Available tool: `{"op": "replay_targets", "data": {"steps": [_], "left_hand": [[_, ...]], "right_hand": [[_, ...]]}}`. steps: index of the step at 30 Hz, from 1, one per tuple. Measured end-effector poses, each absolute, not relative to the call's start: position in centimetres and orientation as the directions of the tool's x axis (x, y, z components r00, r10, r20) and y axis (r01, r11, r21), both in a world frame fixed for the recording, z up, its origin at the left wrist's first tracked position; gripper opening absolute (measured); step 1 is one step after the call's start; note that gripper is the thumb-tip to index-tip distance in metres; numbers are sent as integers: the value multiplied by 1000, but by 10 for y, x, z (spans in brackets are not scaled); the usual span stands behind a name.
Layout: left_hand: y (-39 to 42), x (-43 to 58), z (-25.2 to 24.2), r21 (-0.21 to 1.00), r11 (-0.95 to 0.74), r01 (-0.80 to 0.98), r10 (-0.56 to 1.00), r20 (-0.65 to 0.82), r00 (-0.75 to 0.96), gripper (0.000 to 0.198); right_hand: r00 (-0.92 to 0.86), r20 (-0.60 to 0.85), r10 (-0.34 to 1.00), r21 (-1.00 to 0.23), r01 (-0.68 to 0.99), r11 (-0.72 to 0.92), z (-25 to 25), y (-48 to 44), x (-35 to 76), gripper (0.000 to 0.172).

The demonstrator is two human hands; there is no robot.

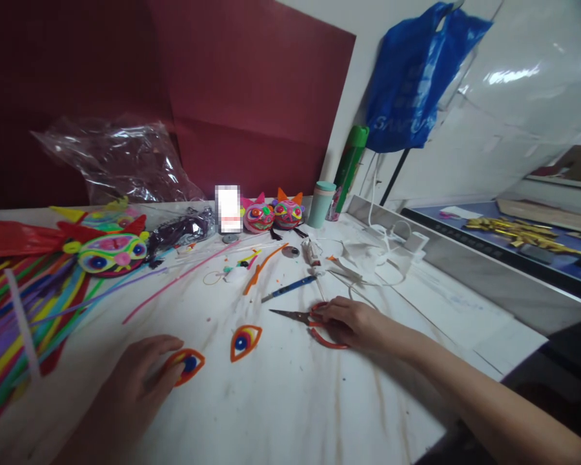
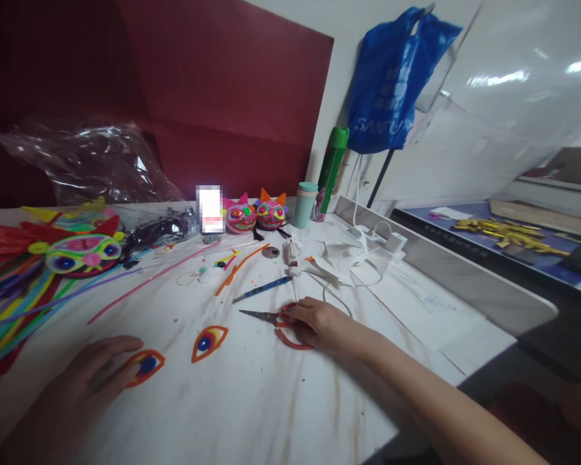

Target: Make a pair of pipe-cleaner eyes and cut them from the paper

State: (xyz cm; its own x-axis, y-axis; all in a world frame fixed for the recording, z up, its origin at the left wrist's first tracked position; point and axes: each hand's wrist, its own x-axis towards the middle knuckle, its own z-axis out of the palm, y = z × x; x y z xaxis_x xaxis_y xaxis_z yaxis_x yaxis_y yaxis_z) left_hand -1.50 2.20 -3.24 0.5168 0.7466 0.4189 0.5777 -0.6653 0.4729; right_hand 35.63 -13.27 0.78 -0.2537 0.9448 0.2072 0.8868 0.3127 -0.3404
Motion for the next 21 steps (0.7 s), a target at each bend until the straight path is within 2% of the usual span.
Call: {"op": "replay_targets", "data": {"steps": [4, 8, 12, 17, 21], "left_hand": [[25, -16, -35, 457, -693, 557, 721, 430, 544, 30], [21, -10, -32, 460, -687, 563, 724, 497, 478, 29], [18, -7, -29, 484, -668, 565, 741, 495, 453, 30], [19, -9, -32, 492, -675, 550, 737, 489, 467, 28], [21, -11, -34, 467, -702, 537, 709, 525, 470, 27]], "right_hand": [[-285, 173, 943, -299, 897, 326, 9, -128, 361, 25], [-265, 118, 957, -309, 906, 289, 15, -130, 359, 22], [-192, 57, 980, -315, 928, 200, 25, -123, 355, 18], [-114, 274, 955, -211, 962, 175, 21, -78, 351, 20], [-174, 257, 951, -175, 959, 222, 4, -41, 351, 18]]}}
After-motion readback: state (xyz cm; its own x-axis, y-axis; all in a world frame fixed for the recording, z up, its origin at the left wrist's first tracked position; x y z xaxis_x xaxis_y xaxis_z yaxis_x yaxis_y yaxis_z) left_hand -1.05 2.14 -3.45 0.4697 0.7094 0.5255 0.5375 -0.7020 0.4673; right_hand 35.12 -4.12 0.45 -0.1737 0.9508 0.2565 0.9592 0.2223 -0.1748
